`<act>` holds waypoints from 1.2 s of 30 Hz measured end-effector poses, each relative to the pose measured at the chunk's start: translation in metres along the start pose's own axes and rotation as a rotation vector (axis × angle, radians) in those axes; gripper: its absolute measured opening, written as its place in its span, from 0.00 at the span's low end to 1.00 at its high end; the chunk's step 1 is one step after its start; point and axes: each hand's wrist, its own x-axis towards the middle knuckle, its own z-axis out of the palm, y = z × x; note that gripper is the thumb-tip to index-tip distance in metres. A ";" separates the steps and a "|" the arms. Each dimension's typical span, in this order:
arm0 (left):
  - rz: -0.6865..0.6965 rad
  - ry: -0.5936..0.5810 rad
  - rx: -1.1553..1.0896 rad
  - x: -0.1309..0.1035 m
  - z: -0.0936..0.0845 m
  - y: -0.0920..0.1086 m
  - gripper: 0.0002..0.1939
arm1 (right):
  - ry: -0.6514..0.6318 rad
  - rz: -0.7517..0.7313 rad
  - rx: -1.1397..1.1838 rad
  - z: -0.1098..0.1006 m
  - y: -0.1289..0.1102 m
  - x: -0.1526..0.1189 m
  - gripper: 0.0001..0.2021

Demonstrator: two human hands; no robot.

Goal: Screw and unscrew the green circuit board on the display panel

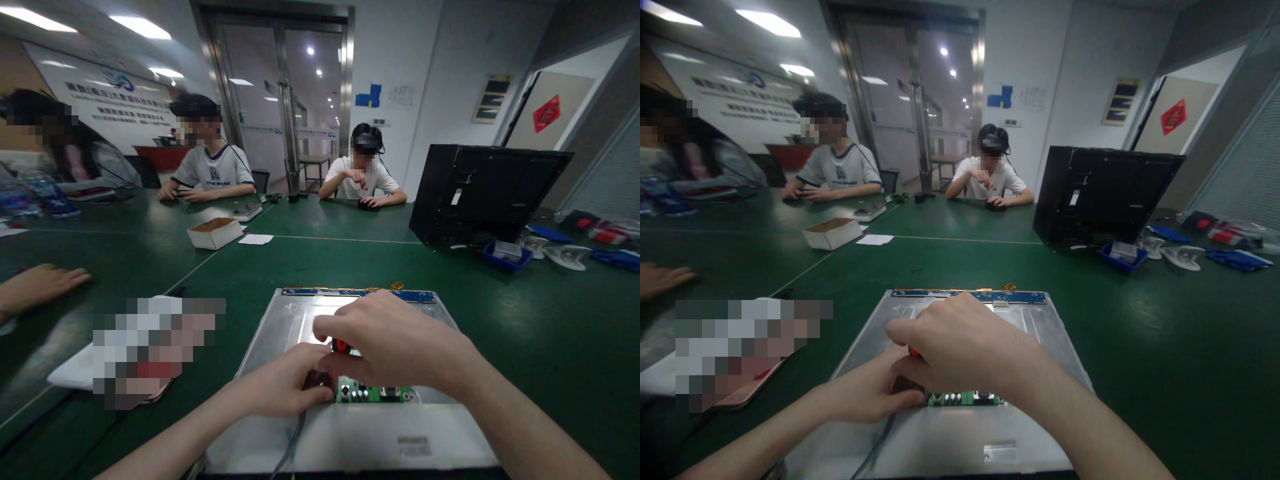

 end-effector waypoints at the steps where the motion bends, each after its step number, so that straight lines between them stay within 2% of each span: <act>1: 0.008 -0.002 -0.005 0.000 0.000 0.000 0.06 | 0.002 0.003 -0.001 0.000 0.000 0.000 0.05; 6: 0.030 -0.017 -0.031 0.000 0.001 -0.001 0.08 | 0.011 0.004 0.046 0.001 -0.001 -0.001 0.04; 11: 0.006 -0.017 0.029 -0.001 0.003 -0.008 0.06 | -0.008 -0.056 0.087 -0.003 -0.003 -0.003 0.12; 17: 0.025 0.010 0.069 0.000 0.003 -0.008 0.07 | -0.006 -0.019 0.059 -0.003 -0.001 -0.001 0.07; 25: 0.048 -0.012 -0.005 -0.001 0.000 -0.003 0.08 | -0.016 0.008 0.036 -0.003 -0.003 -0.001 0.03; 30: 0.019 -0.007 0.044 -0.001 0.002 -0.008 0.06 | -0.026 -0.045 0.088 -0.005 -0.004 -0.003 0.06; 36: 0.004 -0.011 0.004 -0.001 0.001 -0.005 0.08 | 0.000 -0.003 0.015 -0.001 -0.001 -0.001 0.06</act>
